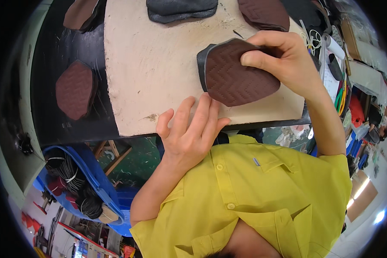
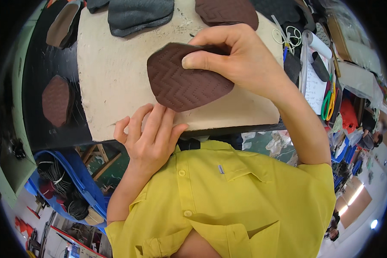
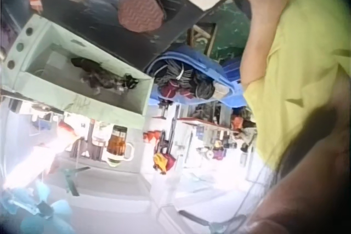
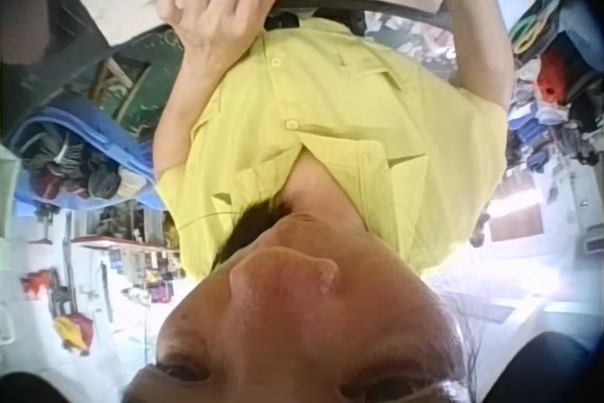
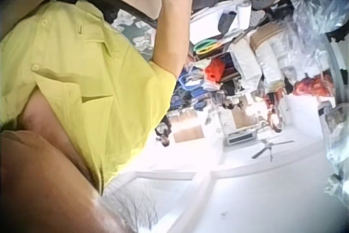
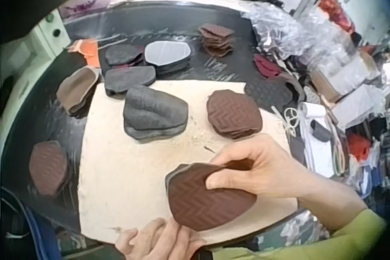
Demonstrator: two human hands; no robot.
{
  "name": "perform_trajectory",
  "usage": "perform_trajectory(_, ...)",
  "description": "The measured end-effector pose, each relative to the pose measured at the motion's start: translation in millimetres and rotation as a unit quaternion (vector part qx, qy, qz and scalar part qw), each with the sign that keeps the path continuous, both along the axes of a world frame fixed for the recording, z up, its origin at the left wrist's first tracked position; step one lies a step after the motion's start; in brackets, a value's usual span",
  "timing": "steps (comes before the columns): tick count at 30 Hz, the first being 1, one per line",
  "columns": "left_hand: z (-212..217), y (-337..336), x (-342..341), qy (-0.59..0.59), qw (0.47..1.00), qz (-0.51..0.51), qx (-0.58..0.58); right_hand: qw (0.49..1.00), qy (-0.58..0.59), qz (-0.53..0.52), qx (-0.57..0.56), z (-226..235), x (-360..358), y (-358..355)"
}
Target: The person assembles shoe insole components by hand, repeatedly picking up dark and maroon pieces, aligning them, and pressing them together on a workbench. They handle multiple pairs, stacking completed assemblies and occasionally reaching for additional parts from nearby piles.
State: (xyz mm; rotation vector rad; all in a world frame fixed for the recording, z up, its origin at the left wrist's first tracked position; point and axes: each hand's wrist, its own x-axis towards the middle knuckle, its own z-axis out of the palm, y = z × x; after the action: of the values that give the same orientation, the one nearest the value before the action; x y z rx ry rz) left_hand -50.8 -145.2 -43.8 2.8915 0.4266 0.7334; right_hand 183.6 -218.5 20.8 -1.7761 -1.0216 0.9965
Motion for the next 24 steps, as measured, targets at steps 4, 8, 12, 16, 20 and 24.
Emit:
perform_trajectory(4,-5,-2,-5,0.002,1.0,0.011,0.0,0.999,0.008,0.008,-0.038,-13,-2,9)
perform_trajectory(8,-8,-3,-10,0.0,0.999,0.02,-0.032,0.999,-0.01,0.025,-0.044,-21,0,11)
perform_trajectory(12,-9,-4,-14,0.017,0.999,0.02,-0.04,0.997,-0.05,0.035,-0.05,-24,0,13)
perform_trajectory(16,-1,2,-8,0.054,0.998,0.008,-0.009,0.995,-0.082,0.034,-0.037,-26,-2,11)
perform_trajectory(20,1,3,-9,0.094,0.995,-0.011,-0.031,0.99,-0.133,0.025,-0.037,-28,-5,10)
perform_trajectory(24,2,4,-6,0.093,0.995,-0.01,-0.042,0.988,-0.15,0.013,-0.042,-29,-7,14)
